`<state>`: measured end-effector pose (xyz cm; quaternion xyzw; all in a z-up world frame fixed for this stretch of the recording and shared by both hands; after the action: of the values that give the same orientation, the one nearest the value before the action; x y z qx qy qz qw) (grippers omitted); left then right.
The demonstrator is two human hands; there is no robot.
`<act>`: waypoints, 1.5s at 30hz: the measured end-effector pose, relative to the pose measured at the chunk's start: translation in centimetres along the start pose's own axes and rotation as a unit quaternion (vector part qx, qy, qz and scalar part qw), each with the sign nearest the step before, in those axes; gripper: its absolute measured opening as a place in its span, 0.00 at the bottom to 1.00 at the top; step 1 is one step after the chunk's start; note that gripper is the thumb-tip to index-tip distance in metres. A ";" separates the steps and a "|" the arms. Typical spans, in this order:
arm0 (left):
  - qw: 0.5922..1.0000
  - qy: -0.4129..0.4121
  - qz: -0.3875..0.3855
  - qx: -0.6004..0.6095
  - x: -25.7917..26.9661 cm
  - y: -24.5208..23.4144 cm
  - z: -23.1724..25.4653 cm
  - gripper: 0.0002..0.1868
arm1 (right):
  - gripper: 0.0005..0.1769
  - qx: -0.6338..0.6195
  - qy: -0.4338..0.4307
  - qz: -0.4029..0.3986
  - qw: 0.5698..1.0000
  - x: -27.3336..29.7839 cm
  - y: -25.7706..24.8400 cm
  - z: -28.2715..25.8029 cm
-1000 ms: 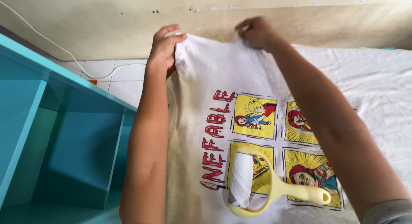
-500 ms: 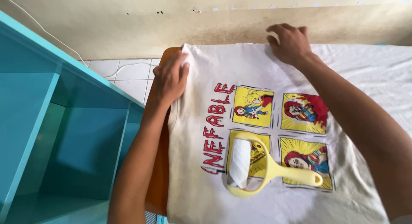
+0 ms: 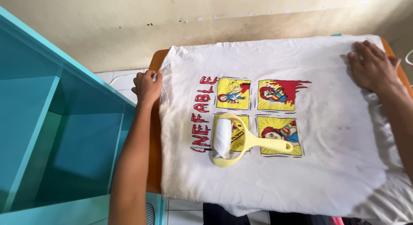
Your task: The person retrieves a white t-shirt from a laundry basket, lays it flat on a table, and uses a lint roller to remove lint from both the front and back surfaces. The person then folds the t-shirt neatly on the table.
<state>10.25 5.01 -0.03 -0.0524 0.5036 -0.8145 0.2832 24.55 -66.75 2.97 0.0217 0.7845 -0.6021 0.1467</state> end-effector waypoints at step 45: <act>0.966 0.138 -0.177 -0.125 23.6 -3.7 4.6 0.48 | 0.41 0.028 0.005 -0.063 0.998 22.3 -7.3 -2.7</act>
<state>-9.22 -9.52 0.62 -0.0630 0.6186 -0.7814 0.0532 1.15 -69.31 4.71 -0.0205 0.7677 -0.6319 0.1043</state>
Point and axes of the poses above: each hand's wrist, its own x-axis away from the middle knuckle, its own y-axis out of the palm, z = x × y, the point moved 9 cm from there along -x, towards the middle knuckle
